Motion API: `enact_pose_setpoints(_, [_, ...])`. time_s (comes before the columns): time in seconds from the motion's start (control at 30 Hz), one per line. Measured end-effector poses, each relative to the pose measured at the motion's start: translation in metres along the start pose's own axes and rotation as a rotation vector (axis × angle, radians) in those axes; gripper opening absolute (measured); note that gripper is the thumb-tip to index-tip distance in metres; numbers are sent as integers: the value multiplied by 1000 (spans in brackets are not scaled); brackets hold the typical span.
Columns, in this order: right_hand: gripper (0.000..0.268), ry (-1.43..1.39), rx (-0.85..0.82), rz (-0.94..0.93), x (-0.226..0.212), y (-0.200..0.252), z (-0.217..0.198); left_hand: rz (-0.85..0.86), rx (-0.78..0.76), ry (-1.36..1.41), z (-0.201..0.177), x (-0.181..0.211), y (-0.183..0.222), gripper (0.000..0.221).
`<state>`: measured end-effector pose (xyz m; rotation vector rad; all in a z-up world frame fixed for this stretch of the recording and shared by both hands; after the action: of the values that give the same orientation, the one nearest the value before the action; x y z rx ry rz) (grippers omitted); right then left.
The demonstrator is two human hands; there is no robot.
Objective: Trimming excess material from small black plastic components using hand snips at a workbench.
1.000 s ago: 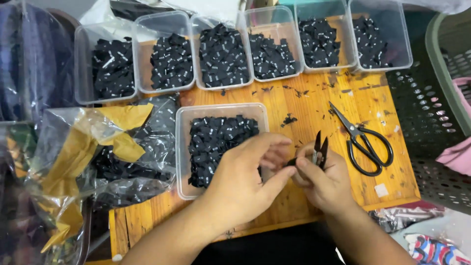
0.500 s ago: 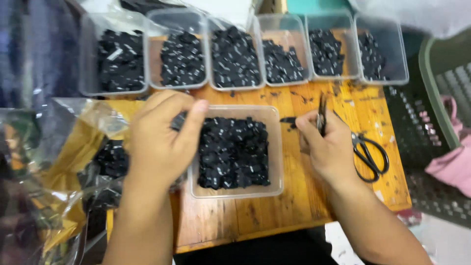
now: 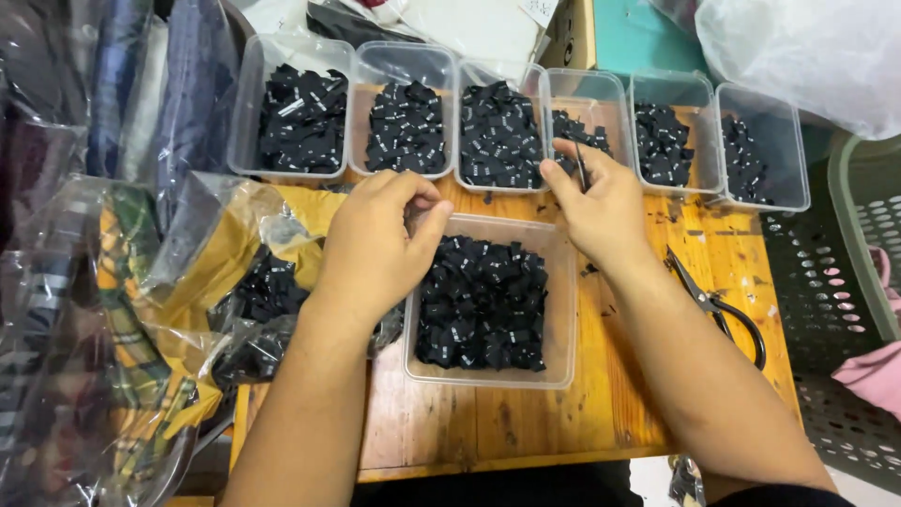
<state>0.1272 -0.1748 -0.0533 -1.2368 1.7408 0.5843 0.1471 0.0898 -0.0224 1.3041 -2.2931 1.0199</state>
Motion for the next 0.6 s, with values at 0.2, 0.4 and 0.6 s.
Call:
enact_pose_setpoints(0.2, [19, -433, -7, -232, -35, 48, -37, -53, -96, -76, 6, -3, 1, 16])
enact_pose_setpoints(0.4, [15, -651, 38, -381, -14, 84, -72, -43, -111, -107, 11, -8, 0, 14])
enact_pose_setpoints(0.6, [16, -487, -39, -242, 22, 85, -63, 208, 57, -104, 13, 35, 6, 6])
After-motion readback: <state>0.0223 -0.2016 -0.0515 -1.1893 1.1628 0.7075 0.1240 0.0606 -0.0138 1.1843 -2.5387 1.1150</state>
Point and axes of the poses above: each hand's wrist, its own y-axis away from the middle knuckle, its own z-axis out of the palm, x = y × z, the point moved 5 cm from there along -y, towards the middle knuckle, and after that the axes turned 12 degrees about -y, right-handed, at the moved point
